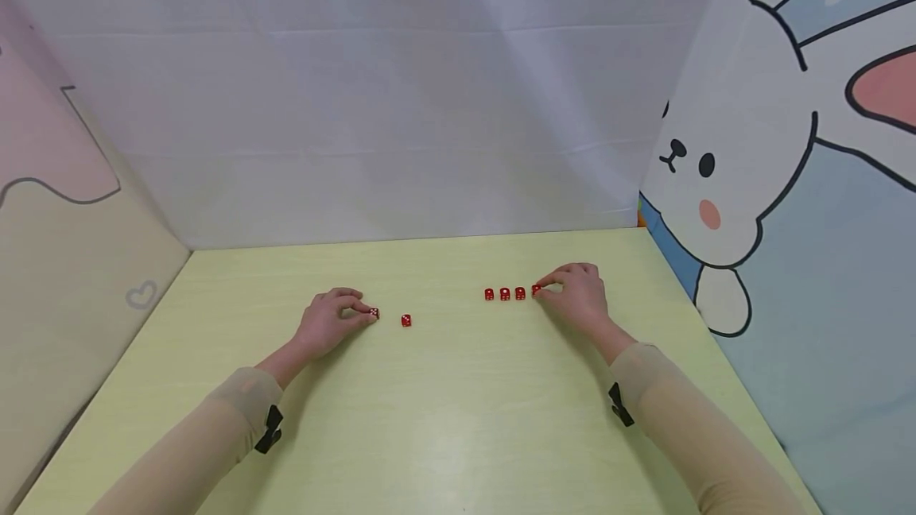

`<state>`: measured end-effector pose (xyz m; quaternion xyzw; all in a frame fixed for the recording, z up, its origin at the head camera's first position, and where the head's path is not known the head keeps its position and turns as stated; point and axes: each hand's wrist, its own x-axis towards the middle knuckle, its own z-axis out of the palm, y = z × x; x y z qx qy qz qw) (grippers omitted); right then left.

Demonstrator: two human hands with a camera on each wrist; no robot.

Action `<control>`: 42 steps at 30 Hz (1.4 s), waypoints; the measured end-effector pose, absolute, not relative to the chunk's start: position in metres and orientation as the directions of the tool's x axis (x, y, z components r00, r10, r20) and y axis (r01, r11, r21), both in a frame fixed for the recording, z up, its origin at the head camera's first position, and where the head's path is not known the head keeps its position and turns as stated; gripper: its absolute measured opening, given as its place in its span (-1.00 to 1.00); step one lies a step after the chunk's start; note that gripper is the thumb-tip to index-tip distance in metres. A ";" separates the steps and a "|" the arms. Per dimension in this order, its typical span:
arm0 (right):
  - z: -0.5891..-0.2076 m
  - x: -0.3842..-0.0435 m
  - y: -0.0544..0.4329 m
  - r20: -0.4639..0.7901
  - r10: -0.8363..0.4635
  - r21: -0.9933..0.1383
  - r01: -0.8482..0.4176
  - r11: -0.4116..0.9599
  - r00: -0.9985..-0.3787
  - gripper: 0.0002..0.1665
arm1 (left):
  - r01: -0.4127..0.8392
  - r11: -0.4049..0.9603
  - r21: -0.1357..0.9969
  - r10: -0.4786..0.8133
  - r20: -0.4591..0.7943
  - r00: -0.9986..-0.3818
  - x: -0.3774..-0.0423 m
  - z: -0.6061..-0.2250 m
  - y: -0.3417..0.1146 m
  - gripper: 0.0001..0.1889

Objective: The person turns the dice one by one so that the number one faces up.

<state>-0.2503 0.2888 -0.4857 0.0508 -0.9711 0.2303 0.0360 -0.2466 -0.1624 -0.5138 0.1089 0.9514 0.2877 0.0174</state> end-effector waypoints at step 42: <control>-0.492 -0.246 0.286 0.100 -0.091 -0.436 -0.126 0.891 -0.991 -0.65 | 0.169 0.800 0.575 0.208 -0.003 -0.978 -0.246 -0.526 -0.163 -0.71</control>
